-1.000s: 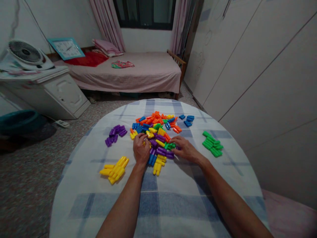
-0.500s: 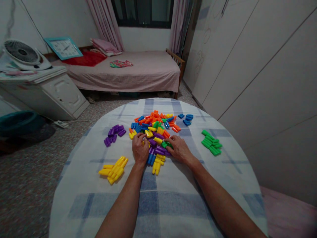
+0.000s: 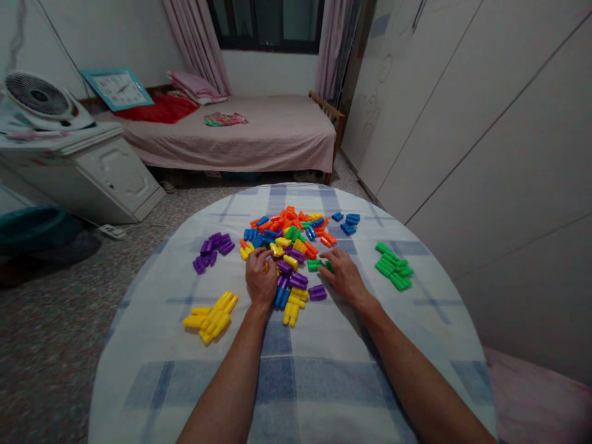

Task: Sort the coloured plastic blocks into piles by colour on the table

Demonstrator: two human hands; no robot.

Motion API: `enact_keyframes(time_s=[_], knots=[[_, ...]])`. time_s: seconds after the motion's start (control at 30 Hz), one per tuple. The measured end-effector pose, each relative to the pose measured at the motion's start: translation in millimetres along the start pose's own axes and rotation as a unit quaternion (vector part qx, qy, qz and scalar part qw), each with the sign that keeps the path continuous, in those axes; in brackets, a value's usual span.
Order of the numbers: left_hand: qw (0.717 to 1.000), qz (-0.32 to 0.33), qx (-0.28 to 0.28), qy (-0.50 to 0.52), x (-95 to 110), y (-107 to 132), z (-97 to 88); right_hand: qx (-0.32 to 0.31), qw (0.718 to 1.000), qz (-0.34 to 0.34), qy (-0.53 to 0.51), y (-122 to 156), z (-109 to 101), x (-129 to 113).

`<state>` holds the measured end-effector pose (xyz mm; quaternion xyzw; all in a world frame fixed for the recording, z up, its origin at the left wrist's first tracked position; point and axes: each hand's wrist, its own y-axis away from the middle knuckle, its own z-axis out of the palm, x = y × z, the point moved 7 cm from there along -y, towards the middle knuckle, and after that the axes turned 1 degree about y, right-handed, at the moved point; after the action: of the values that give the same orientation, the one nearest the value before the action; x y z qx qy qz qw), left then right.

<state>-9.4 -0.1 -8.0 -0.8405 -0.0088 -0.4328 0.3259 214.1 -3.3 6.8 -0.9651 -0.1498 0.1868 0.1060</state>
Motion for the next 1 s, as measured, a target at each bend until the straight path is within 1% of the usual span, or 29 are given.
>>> enact_keyframes(time_s=[0.17,0.27,0.3,0.37,0.47,0.53,0.6,0.7,0.8,0.9,1.0], knots=[[1.0,0.009,0.005,-0.003,0.3,0.4,-0.3,-0.006,1.0,-0.016,0.026,-1.8,13.3,-10.0],[1.0,0.009,0.004,-0.002,0.3,0.4,-0.5,0.008,0.999,-0.02,0.036,-4.2,11.8,-3.5],[1.0,0.008,0.005,-0.001,0.4,0.3,-0.8,0.016,0.999,-0.015,0.041,-4.7,7.2,3.8],[1.0,0.007,0.006,-0.001,1.1,0.2,-1.5,0.039,0.997,0.014,0.066,-4.3,-8.8,27.5],[1.0,0.006,0.009,-0.002,2.0,0.0,-2.1,0.071,0.983,0.096,0.14,1.2,-41.3,74.6],[1.0,0.003,0.007,0.001,1.7,-0.1,-1.7,0.065,0.972,0.136,0.181,6.9,-56.6,99.4],[1.0,0.001,0.005,0.002,1.0,-0.1,-1.2,0.046,0.963,0.165,0.206,12.9,-62.7,114.7],[1.0,0.001,0.004,0.0,0.5,-0.1,-0.6,0.047,0.956,0.18,0.226,19.7,-60.9,120.5],[1.0,0.001,0.005,-0.001,0.2,-0.1,-0.8,0.066,0.959,0.157,0.227,20.8,-50.9,116.5],[1.0,-0.002,0.002,0.002,-0.3,-0.1,-0.5,0.052,0.963,0.15,0.22,18.4,-40.0,117.2],[1.0,-0.005,-0.002,0.003,-1.4,0.0,0.1,0.036,0.962,0.167,0.214,16.6,-38.0,120.0]])
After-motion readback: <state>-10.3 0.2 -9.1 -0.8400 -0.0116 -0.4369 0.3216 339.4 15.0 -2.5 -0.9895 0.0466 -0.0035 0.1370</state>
